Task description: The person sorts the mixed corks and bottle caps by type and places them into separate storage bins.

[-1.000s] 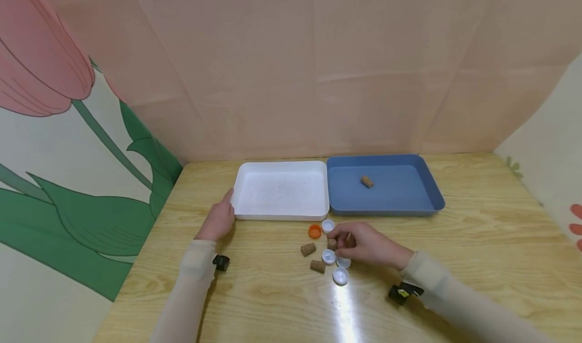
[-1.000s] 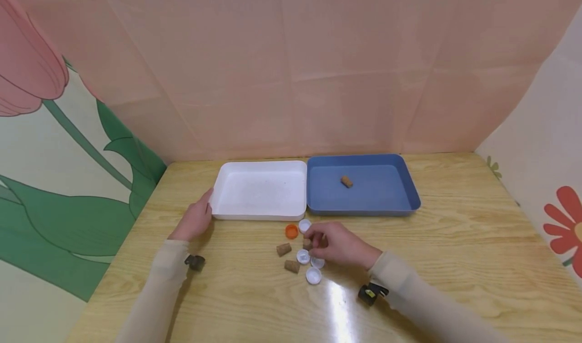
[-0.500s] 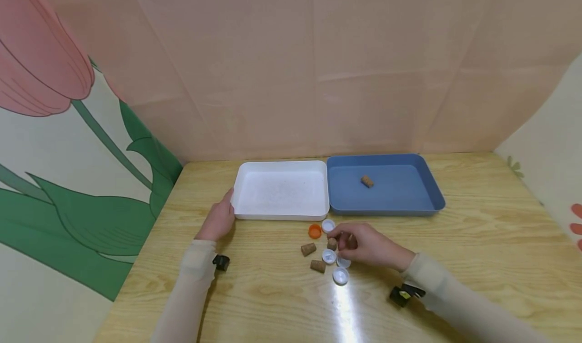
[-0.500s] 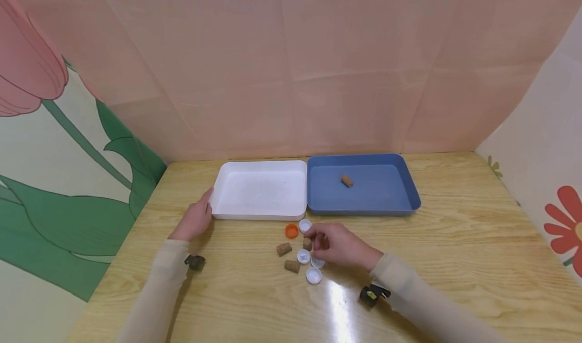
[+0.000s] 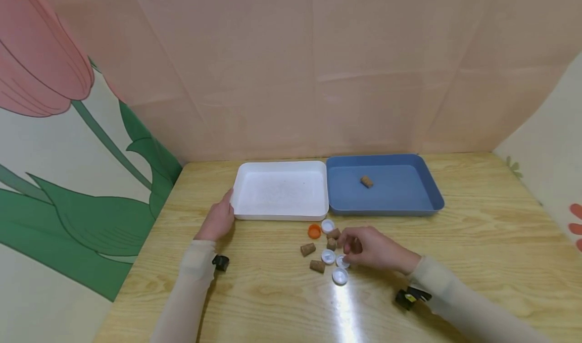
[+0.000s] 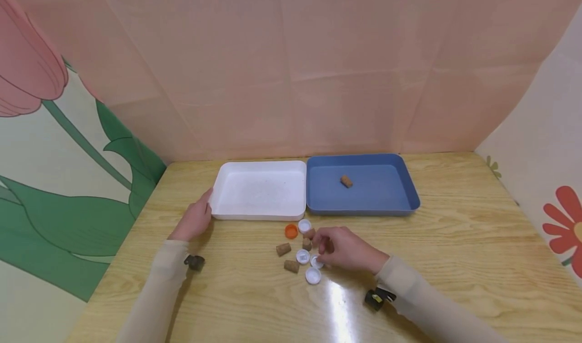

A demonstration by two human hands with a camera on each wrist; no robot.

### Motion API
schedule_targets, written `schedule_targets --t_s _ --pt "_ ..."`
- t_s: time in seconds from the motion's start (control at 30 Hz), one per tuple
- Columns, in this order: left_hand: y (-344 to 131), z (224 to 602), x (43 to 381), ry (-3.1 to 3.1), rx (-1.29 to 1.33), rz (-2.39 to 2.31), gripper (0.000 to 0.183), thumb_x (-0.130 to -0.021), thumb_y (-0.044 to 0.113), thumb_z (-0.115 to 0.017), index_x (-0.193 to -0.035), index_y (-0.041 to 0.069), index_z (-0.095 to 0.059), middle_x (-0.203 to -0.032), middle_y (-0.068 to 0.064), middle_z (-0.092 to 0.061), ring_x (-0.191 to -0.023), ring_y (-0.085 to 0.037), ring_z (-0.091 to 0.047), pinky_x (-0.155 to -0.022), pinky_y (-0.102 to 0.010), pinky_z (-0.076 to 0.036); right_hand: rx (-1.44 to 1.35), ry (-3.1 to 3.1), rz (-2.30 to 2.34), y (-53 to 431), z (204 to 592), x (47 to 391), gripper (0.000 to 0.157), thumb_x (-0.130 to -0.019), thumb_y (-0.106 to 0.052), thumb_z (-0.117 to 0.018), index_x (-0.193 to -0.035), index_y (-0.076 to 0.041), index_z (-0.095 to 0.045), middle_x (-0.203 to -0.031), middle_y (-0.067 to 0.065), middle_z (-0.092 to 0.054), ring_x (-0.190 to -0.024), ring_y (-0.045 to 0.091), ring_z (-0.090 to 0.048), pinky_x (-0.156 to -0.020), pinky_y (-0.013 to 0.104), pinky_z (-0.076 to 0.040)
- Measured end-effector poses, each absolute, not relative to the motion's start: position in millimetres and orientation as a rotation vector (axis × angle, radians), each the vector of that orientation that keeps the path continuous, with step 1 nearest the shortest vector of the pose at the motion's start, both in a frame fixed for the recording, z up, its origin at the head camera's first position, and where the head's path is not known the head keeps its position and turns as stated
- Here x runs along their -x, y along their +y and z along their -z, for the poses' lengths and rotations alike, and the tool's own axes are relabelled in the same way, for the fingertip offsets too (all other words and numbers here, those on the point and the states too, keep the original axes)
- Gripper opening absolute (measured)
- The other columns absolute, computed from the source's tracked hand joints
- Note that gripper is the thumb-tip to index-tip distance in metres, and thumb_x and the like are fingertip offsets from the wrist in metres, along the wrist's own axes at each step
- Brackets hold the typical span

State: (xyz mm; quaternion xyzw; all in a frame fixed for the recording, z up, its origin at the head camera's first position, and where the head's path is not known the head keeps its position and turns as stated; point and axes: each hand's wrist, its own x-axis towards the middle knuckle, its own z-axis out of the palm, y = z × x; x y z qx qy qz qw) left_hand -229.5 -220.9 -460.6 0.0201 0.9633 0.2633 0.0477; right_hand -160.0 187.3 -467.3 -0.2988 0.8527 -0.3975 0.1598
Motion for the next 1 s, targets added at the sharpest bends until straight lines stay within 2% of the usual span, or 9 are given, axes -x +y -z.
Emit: schedule_targets --t_s 0.07,0.27,0.4,0.47,0.67,0.9,1.0 --pt "-220.7 460.1 229.2 2.934 -0.053 -0.809 0.053 -0.107 0.011 -0.028 -0.158 -0.002 -0.019 -0.144 -0.031 -0.048 -0.121 -0.034 -0.058 -0.105 -0.049 -0.044 0.855 2.426 1.117 188.2 467.1 159.8 0.022 -0.084 -0.014 -0.079 -0.103 -0.012 -0.067 -0.086 -0.004 -0.064 -0.071 0.008 -0.058 -0.063 0.026 -0.051" --pt "-220.2 459.6 228.2 2.936 -0.069 -0.817 0.053 -0.107 0.011 -0.029 -0.158 -0.002 -0.02 -0.137 -0.032 -0.053 -0.107 -0.033 -0.062 -0.098 -0.048 -0.047 0.851 2.394 1.075 190.5 466.1 159.8 0.032 -0.082 -0.015 -0.08 -0.112 -0.011 -0.068 -0.089 -0.002 -0.064 -0.071 0.008 -0.056 -0.063 0.025 -0.05" --pt "-220.7 460.3 228.5 2.944 -0.081 -0.811 0.053 -0.107 0.01 -0.029 -0.157 -0.003 -0.02 -0.138 -0.032 -0.052 -0.114 -0.034 -0.061 -0.101 -0.049 -0.046 0.862 2.374 1.074 191.1 465.7 160.0 0.035 -0.081 -0.012 -0.08 -0.115 -0.01 -0.069 -0.09 0.0 -0.064 -0.07 0.008 -0.055 -0.062 0.025 -0.049" --pt "-220.7 460.5 228.8 2.944 -0.08 -0.808 0.053 -0.107 0.01 -0.029 -0.157 -0.003 -0.02 -0.138 -0.032 -0.053 -0.112 -0.034 -0.062 -0.1 -0.049 -0.046 0.87 2.365 1.075 191.3 466.1 160.3 0.035 -0.08 -0.011 -0.08 -0.114 -0.01 -0.069 -0.089 0.0 -0.064 -0.07 0.008 -0.055 -0.062 0.025 -0.049" --pt "-220.8 461.9 230.0 2.946 -0.06 -0.8 0.053 -0.107 0.011 -0.029 -0.158 -0.001 -0.02 -0.136 -0.032 -0.055 -0.1 -0.03 -0.062 -0.094 -0.046 -0.048 0.902 2.36 1.072 191.9 468.5 161.4 0.032 -0.079 -0.011 -0.082 -0.109 -0.013 -0.071 -0.089 -0.002 -0.064 -0.072 0.009 -0.056 -0.063 0.024 -0.049" --pt "-220.0 460.2 229.5 2.925 -0.028 -0.826 0.054 -0.107 0.011 -0.03 -0.158 -0.001 -0.018 -0.141 -0.03 -0.051 -0.1 -0.03 -0.06 -0.094 -0.044 -0.047 0.928 2.399 1.06 191.6 467.5 160.2 0.022 -0.08 -0.014 -0.082 -0.099 -0.019 -0.074 -0.083 -0.004 -0.064 -0.071 0.008 -0.055 -0.063 0.024 -0.047" --pt "-219.6 459.6 229.3 2.925 -0.03 -0.825 0.054 -0.107 0.011 -0.03 -0.158 -0.001 -0.018 -0.139 -0.031 -0.053 -0.094 -0.03 -0.061 -0.091 -0.044 -0.048 0.91 2.401 1.065 191.3 465.5 159.5 0.02 -0.08 -0.014 -0.081 -0.098 -0.018 -0.073 -0.084 -0.003 -0.064 -0.072 0.008 -0.055 -0.063 0.025 -0.047"
